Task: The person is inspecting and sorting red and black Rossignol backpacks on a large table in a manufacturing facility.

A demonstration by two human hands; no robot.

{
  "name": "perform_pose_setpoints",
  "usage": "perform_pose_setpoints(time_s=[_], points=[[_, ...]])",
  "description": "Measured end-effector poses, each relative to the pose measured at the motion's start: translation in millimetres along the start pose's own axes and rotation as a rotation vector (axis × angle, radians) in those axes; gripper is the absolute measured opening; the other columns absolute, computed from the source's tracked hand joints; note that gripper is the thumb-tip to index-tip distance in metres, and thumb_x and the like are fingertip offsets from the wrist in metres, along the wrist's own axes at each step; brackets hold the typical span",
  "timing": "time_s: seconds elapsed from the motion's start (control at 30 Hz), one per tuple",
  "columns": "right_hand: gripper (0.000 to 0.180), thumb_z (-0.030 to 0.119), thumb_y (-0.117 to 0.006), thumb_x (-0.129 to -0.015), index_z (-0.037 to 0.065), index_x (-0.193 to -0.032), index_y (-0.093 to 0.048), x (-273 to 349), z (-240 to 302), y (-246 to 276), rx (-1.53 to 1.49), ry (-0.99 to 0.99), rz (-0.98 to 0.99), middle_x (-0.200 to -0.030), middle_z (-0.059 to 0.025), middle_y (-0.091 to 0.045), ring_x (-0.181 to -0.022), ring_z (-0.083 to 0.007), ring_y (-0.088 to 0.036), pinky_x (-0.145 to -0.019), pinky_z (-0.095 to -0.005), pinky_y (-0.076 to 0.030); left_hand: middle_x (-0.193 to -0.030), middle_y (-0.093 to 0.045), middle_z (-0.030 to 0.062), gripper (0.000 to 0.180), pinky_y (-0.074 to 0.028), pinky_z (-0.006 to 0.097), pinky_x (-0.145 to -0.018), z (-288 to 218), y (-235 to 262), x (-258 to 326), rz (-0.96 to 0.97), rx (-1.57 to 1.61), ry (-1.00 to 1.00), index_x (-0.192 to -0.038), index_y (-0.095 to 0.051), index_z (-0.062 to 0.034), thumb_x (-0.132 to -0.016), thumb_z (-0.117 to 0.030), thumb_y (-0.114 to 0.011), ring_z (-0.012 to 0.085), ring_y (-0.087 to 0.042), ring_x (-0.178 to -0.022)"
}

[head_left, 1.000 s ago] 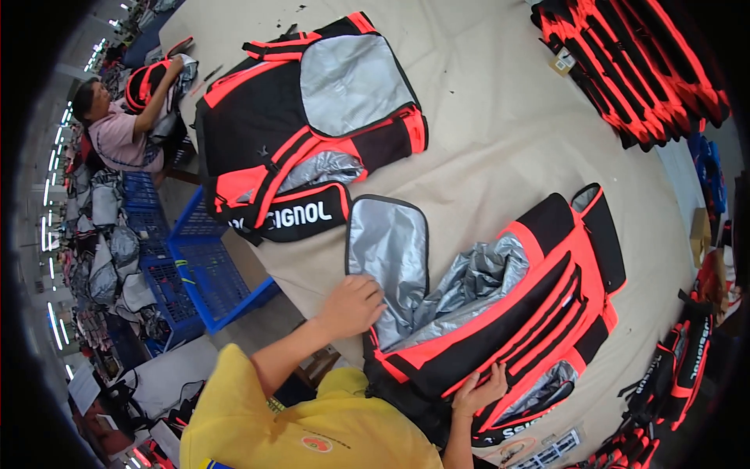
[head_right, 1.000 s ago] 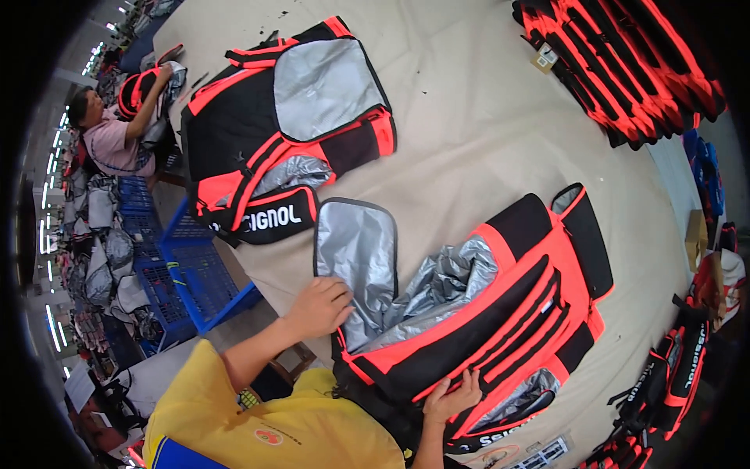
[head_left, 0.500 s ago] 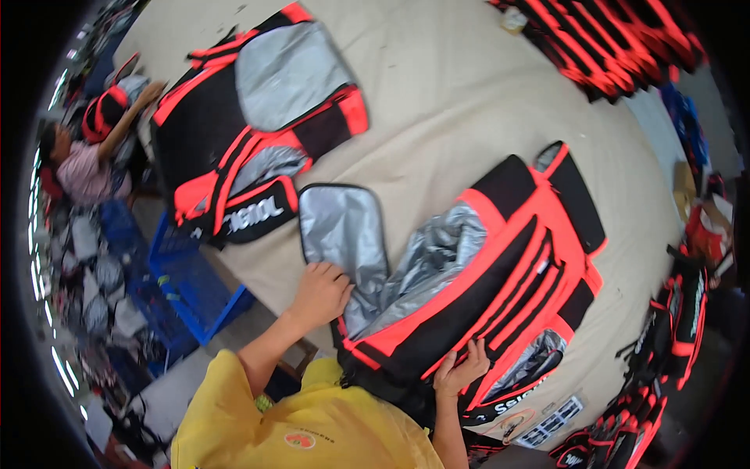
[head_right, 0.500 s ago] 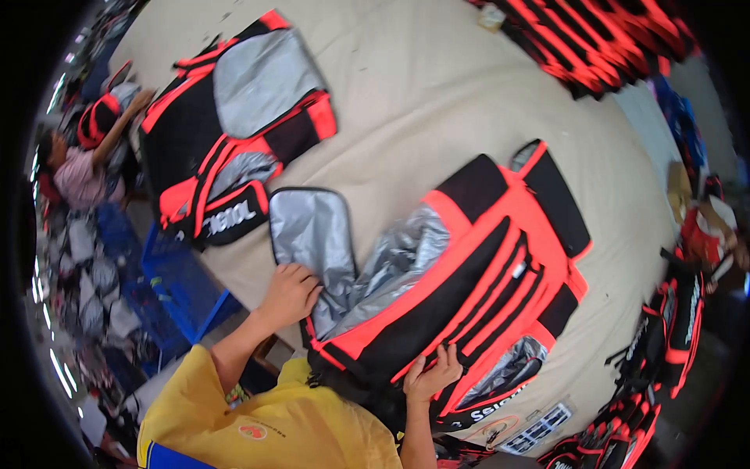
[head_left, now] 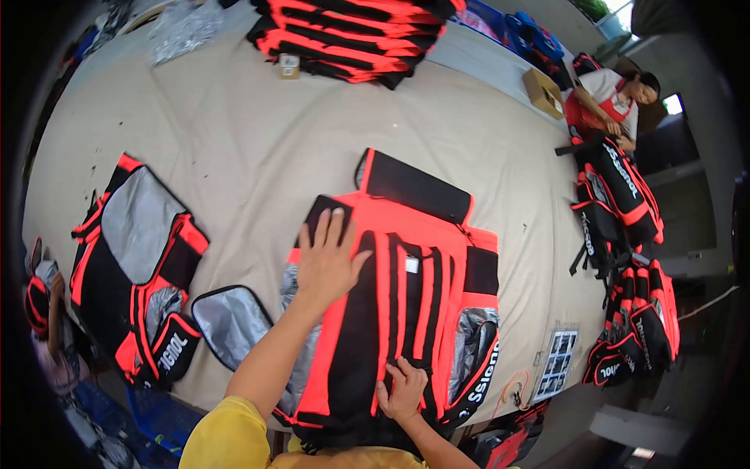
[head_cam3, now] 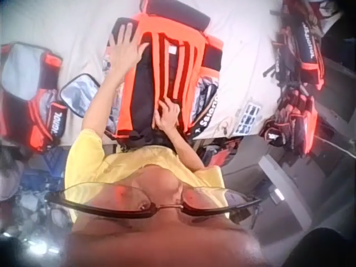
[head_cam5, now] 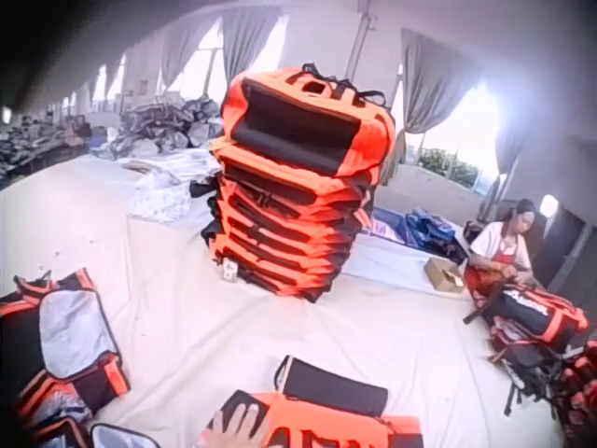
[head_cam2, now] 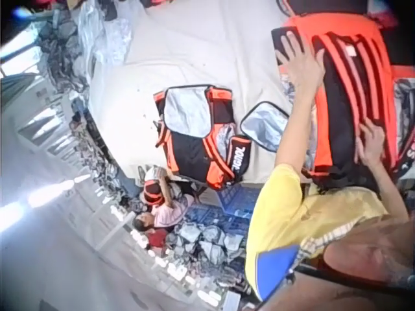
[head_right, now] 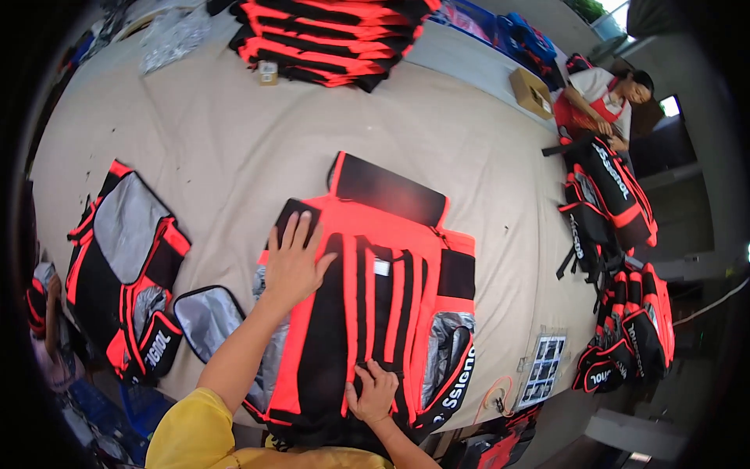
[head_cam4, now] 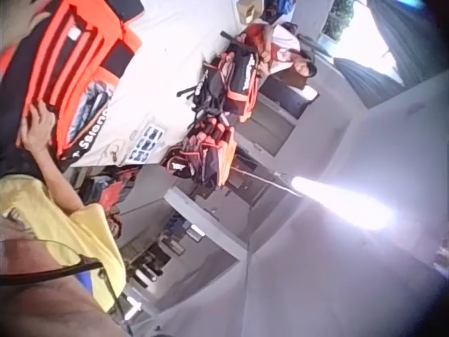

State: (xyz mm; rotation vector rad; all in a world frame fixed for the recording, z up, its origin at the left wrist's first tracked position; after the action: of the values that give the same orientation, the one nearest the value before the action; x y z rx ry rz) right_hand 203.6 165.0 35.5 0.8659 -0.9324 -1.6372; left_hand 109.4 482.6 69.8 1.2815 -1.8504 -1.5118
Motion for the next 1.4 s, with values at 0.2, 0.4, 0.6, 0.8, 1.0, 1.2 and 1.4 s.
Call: perform_pose_setpoints(time_s=[0.2, 0.4, 0.6, 0.8, 1.0, 1.2, 1.4], points=[[0.038, 0.046, -0.066, -0.101, 0.012, -0.115, -0.073, -86.2, -12.6, 16.8, -0.103, -0.252, 0.746, -0.098, -0.0136, -0.074, -0.086, -0.0355, -0.074, -0.078, -0.0486, -0.058, -0.169, -0.031, 0.0252, 0.081, -0.015, 0.068, -0.126, 33.0, -76.6, 37.0, 0.133, -0.195, 0.051, -0.162, -0.04, -0.0055, -0.098, -0.05, -0.063, 0.0422, -0.022, -0.16], [0.047, 0.037, -0.072, -0.1, -0.002, -0.125, -0.059, -319.6, -161.6, 34.0, 0.164, -0.236, -0.126, -0.126, -0.025, -0.061, -0.097, -0.0437, -0.071, -0.074, -0.0501, -0.061, -0.169, -0.03, 0.0261, 0.082, -0.014, 0.068, -0.126, 36.7, -84.9, 34.7, 0.175, -0.221, 0.078, -0.161, -0.04, -0.0033, -0.096, -0.047, -0.065, 0.043, -0.022, -0.161], [0.028, 0.032, -0.061, -0.105, 0.005, -0.101, -0.067, -357.5, -168.9, -16.7, 0.45, -0.215, 0.226, -0.09, -0.0175, -0.073, -0.081, -0.0388, -0.076, -0.067, -0.0517, -0.06, -0.165, -0.037, 0.028, 0.08, -0.017, 0.07, -0.124, 31.3, -84.3, 33.1, 0.141, -0.154, 0.036, -0.157, -0.046, -0.002, -0.094, -0.047, -0.068, 0.0446, -0.027, -0.158], [0.032, 0.032, -0.063, -0.102, 0.003, -0.095, -0.074, -404.8, -32.0, -59.1, -0.062, 0.044, 0.177, -0.097, -0.0226, -0.077, -0.089, -0.0431, -0.076, -0.075, -0.0511, -0.061, -0.165, -0.036, 0.0282, 0.078, -0.016, 0.069, -0.125, 30.6, -87.1, 32.0, 0.169, -0.143, 0.066, -0.157, -0.046, -0.0022, -0.095, -0.045, -0.066, 0.0447, -0.027, -0.158], [0.035, 0.039, -0.067, -0.1, 0.004, -0.103, -0.072, -433.5, 1.4, -48.4, -0.288, -0.097, 0.063, -0.101, -0.0217, -0.076, -0.093, -0.0423, -0.075, -0.084, -0.0515, -0.06, -0.167, -0.034, 0.0273, 0.079, -0.015, 0.069, -0.125, 54.0, -82.9, 46.1, 0.17, -0.205, 0.111, -0.157, -0.046, -0.0018, -0.094, -0.044, -0.067, 0.0436, -0.023, -0.16], [0.074, 0.041, -0.073, -0.099, -0.015, -0.141, -0.052, -435.3, -260.5, 45.9, -0.207, -0.697, -0.031, -0.095, -0.02, -0.071, -0.077, -0.0287, -0.068, -0.068, -0.038, -0.055, -0.166, -0.037, 0.0253, 0.08, -0.016, 0.068, -0.125, 23.9, -87.8, 22.8, 0.124, -0.132, 0.043, -0.157, -0.045, -0.0023, -0.093, -0.043, -0.068, 0.0424, -0.028, -0.158], [0.078, 0.011, -0.083, -0.092, -0.003, -0.157, -0.041, -303.9, -158.8, 62.0, -1.03, -0.509, 0.135, -0.093, -0.0028, -0.064, -0.063, -0.0069, -0.054, -0.055, -0.0238, -0.044, -0.168, -0.034, 0.0242, 0.081, -0.016, 0.067, -0.126, 44.6, -86.7, 41.9, 0.15, -0.19, 0.107, -0.159, -0.043, -0.0021, -0.094, -0.044, -0.067, 0.0412, -0.026, -0.159]])
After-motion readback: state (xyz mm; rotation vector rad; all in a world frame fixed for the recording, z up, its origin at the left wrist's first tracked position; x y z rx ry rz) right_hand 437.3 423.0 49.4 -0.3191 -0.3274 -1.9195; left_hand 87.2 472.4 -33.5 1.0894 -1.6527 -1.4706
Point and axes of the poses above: each hand's wrist, its own x-axis away from the middle knuckle, its own y-axis out of the back of the hand, z = x × y, the point moved 8 cm from there along -x, towards the middle knuckle
